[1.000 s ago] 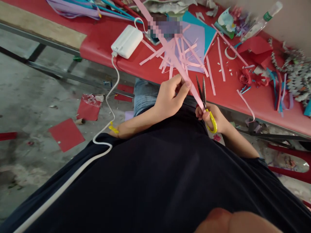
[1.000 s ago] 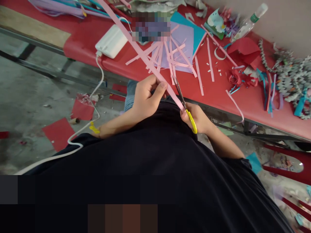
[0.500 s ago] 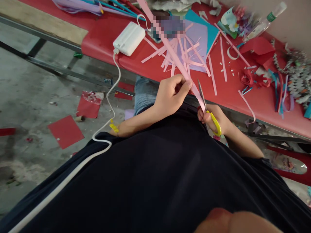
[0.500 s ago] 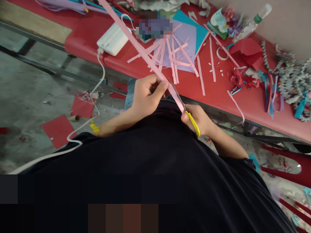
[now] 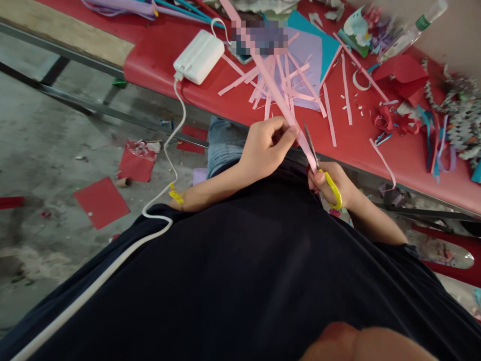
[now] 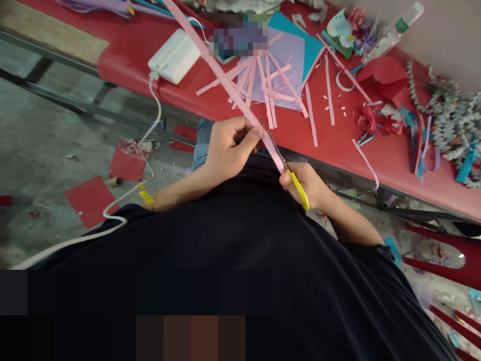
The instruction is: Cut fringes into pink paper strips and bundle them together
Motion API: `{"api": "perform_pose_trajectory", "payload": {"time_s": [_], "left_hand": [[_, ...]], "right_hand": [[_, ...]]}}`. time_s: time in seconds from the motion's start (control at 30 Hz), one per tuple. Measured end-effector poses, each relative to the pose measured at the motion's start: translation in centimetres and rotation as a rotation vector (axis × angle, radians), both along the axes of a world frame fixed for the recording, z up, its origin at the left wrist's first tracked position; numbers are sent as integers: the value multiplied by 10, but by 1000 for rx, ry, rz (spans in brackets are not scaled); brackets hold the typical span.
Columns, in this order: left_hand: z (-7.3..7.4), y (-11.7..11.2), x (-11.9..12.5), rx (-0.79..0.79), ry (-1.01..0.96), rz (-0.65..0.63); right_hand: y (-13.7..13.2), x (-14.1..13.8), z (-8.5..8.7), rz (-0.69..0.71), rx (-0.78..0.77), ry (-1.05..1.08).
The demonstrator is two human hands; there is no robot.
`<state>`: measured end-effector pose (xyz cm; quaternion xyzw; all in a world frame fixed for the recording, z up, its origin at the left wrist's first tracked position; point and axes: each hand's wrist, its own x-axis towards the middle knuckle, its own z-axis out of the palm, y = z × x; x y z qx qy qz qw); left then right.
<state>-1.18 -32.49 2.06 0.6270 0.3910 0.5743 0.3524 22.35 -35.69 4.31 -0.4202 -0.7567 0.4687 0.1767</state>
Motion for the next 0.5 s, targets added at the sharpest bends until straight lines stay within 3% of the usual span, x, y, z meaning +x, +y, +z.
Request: {"api": "perform_pose_trajectory", "payload": {"time_s": [0.5], "left_hand": [[-1,-2,-1,-3,-16,-9]], "right_hand": [[0,-2,4,-13,23,-81]]}}
